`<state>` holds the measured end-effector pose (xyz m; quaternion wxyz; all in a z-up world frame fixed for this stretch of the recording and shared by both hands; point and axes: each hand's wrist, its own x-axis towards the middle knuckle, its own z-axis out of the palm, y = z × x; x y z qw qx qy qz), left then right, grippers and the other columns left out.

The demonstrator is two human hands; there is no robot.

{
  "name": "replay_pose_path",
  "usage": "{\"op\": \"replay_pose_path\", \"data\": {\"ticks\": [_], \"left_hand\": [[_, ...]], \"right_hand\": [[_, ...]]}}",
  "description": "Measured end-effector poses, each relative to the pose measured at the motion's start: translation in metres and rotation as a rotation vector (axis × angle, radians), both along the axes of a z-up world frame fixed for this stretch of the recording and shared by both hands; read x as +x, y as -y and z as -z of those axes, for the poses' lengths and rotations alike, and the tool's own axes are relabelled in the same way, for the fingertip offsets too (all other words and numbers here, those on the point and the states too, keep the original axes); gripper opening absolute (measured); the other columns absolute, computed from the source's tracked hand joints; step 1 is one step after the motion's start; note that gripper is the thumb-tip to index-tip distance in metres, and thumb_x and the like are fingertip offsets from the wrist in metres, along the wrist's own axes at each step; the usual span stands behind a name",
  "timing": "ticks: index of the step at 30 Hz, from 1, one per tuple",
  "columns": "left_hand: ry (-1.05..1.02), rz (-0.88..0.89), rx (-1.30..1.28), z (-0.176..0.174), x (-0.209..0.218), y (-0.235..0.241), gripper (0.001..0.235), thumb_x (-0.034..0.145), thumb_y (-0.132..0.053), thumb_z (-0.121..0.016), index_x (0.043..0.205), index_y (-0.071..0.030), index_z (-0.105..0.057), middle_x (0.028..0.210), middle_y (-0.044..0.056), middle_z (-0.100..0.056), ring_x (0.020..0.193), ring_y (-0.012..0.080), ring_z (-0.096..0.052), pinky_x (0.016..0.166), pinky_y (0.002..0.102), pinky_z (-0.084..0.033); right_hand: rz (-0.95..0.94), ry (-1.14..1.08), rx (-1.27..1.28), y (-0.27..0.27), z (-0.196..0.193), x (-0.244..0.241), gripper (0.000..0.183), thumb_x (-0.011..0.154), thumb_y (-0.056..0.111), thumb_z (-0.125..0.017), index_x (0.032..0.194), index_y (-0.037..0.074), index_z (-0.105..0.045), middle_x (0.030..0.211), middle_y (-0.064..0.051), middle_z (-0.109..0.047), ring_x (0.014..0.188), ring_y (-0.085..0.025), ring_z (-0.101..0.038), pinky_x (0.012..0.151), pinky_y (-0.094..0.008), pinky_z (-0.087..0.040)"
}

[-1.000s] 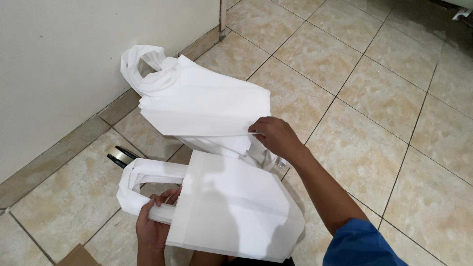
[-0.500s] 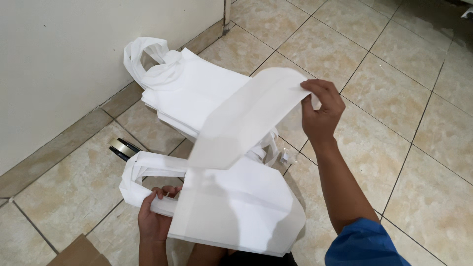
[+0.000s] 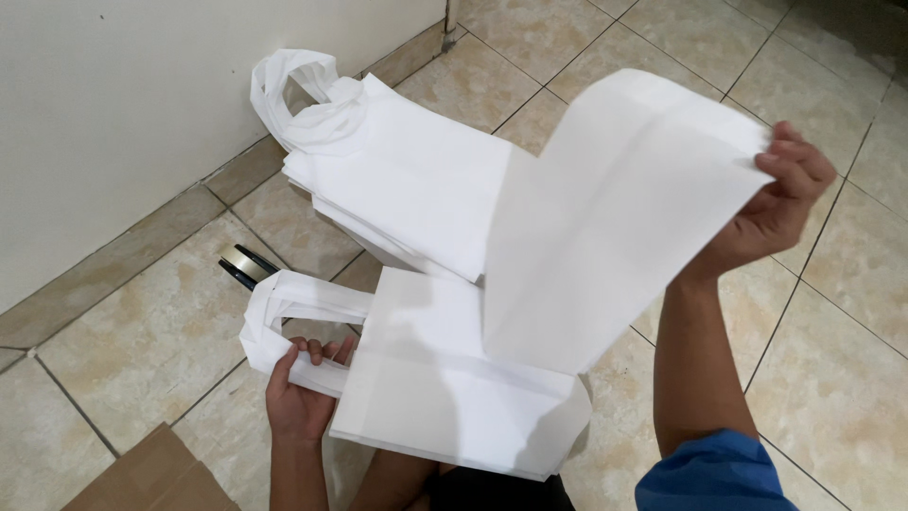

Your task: The person sits on the floor and folds white plastic shopping bags by hand. They take bags from a stack, fold them neatly, and place them into a new pile. A tape dispenser is visible nearby but is not used.

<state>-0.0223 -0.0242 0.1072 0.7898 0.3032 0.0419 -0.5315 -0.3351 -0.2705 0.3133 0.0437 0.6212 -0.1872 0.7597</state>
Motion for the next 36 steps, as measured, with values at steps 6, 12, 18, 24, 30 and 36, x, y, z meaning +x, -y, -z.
{"op": "replay_pose_path", "data": {"ticks": [6,12,18,24,30,36], "left_hand": [[-0.017,-0.021,0.001,0.001,-0.001,0.002,0.009,0.087,-0.015,-0.054,0.08,-0.012,-0.051,0.068,0.002,-0.042,0.064,0.0173,-0.041,0.076,0.034,-0.037],[-0.001,0.008,-0.038,0.001,-0.003,0.003,0.008,0.087,-0.014,-0.055,0.081,-0.01,-0.051,0.069,0.004,-0.043,0.061,0.0166,-0.037,0.063,0.03,-0.034],[0.049,0.073,-0.055,0.008,-0.002,0.0,0.012,0.091,-0.019,-0.053,0.083,-0.01,-0.054,0.08,0.008,-0.054,0.076,0.0208,-0.049,0.069,0.034,-0.039],[0.255,0.12,0.172,-0.012,-0.007,-0.001,0.017,0.092,-0.016,-0.053,0.094,-0.001,-0.061,0.099,0.017,-0.067,0.098,0.0278,-0.061,0.092,0.036,-0.045],[0.463,0.231,0.29,0.0,-0.008,-0.001,0.016,0.078,-0.009,-0.067,0.084,-0.007,-0.052,0.095,0.014,-0.068,0.093,0.0255,-0.063,0.083,0.037,-0.05],[0.518,0.257,0.249,0.029,-0.007,-0.006,0.024,0.077,0.004,-0.073,0.084,-0.004,-0.051,0.103,0.016,-0.066,0.097,0.0282,-0.061,0.082,0.042,-0.051]], "right_hand": [[-0.101,0.048,0.006,-0.025,-0.025,-0.01,0.021,0.092,-0.005,-0.056,0.079,0.003,-0.041,0.119,-0.015,-0.052,0.116,-0.036,-0.053,0.094,-0.055,-0.042],[-0.342,-0.398,0.01,-0.071,-0.017,0.029,0.024,0.094,0.007,-0.048,0.071,0.002,-0.051,0.108,-0.019,-0.044,0.107,-0.04,-0.056,0.095,-0.053,-0.051],[-0.8,-0.886,0.805,-0.143,0.08,0.116,0.038,0.079,0.018,-0.07,0.114,0.011,-0.058,0.122,-0.01,-0.06,0.123,-0.022,-0.054,0.119,-0.051,-0.017],[-0.985,-1.054,0.899,-0.19,0.151,0.158,0.031,0.088,0.022,-0.059,0.114,0.006,-0.054,0.122,-0.008,-0.057,0.13,-0.019,-0.045,0.118,-0.049,-0.014],[-0.82,-0.892,0.487,-0.188,0.158,0.152,0.016,0.091,0.015,-0.066,0.104,0.009,-0.06,0.113,-0.008,-0.057,0.114,-0.026,-0.056,0.109,-0.055,-0.028],[-0.199,-1.071,1.053,-0.132,0.14,0.093,0.033,0.09,0.04,-0.057,0.115,0.019,-0.059,0.114,-0.008,-0.055,0.114,-0.028,-0.053,0.097,-0.049,-0.04]]}}
